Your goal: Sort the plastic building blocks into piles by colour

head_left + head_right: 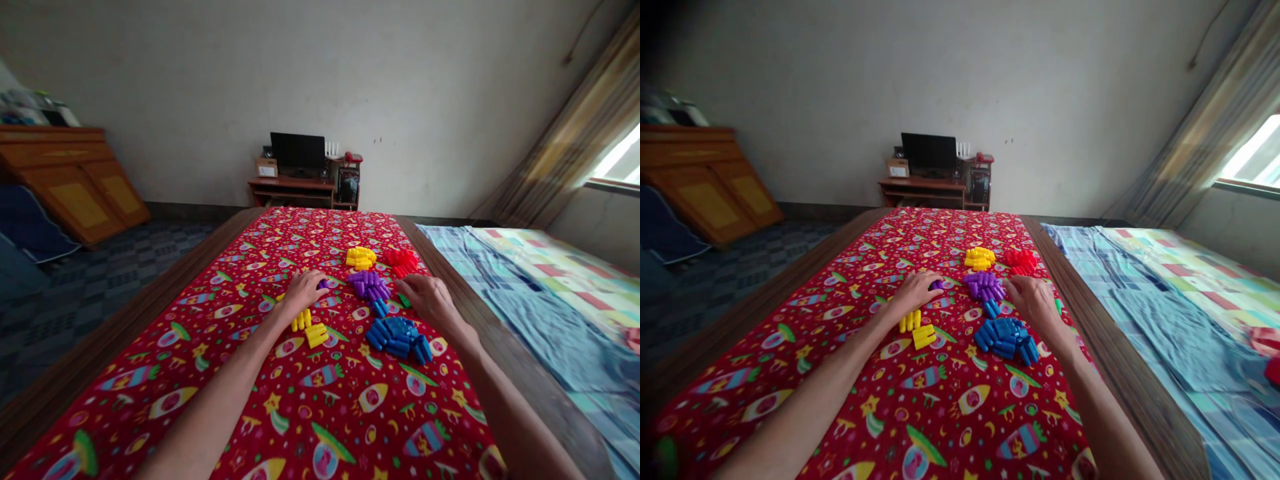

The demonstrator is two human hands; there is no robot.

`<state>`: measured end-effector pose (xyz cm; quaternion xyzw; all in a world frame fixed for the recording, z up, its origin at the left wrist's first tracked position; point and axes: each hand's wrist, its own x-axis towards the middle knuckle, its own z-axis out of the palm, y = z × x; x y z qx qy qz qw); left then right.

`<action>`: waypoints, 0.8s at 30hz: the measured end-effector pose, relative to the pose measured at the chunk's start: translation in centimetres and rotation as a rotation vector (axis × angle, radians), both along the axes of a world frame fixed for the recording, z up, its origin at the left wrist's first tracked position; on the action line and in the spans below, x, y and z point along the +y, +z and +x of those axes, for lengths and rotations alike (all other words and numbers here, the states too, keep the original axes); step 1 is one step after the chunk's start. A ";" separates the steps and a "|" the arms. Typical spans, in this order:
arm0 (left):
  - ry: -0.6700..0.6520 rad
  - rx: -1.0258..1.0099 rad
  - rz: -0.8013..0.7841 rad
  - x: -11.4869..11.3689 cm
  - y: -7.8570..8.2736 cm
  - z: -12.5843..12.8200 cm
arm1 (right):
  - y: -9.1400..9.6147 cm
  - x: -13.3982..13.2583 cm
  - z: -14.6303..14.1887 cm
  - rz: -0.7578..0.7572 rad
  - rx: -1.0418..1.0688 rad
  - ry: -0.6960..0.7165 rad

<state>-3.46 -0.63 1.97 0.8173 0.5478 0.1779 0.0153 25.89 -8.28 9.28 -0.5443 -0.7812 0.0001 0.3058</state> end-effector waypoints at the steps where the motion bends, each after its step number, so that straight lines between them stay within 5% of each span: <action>1: 0.004 -0.002 0.005 0.0 0.0 0.0 | -0.6 0.1 0.5 -0.039 -0.053 -0.017; 7: -0.066 -0.008 0.107 -0.5 1.0 0.7 | -4.3 0.6 -1.4 -0.128 -0.308 -0.121; 12: -0.184 -0.116 0.113 -1.6 2.1 2.3 | -3.8 0.7 -2.9 -0.209 -0.337 -0.114; 17: -0.273 -0.189 0.066 -2.7 2.7 3.8 | -0.8 0.5 0.7 -0.236 -0.095 -0.144; 24: -0.382 -0.248 -0.084 -4.3 3.5 5.7 | -0.7 -0.5 6.5 -0.534 -0.076 0.205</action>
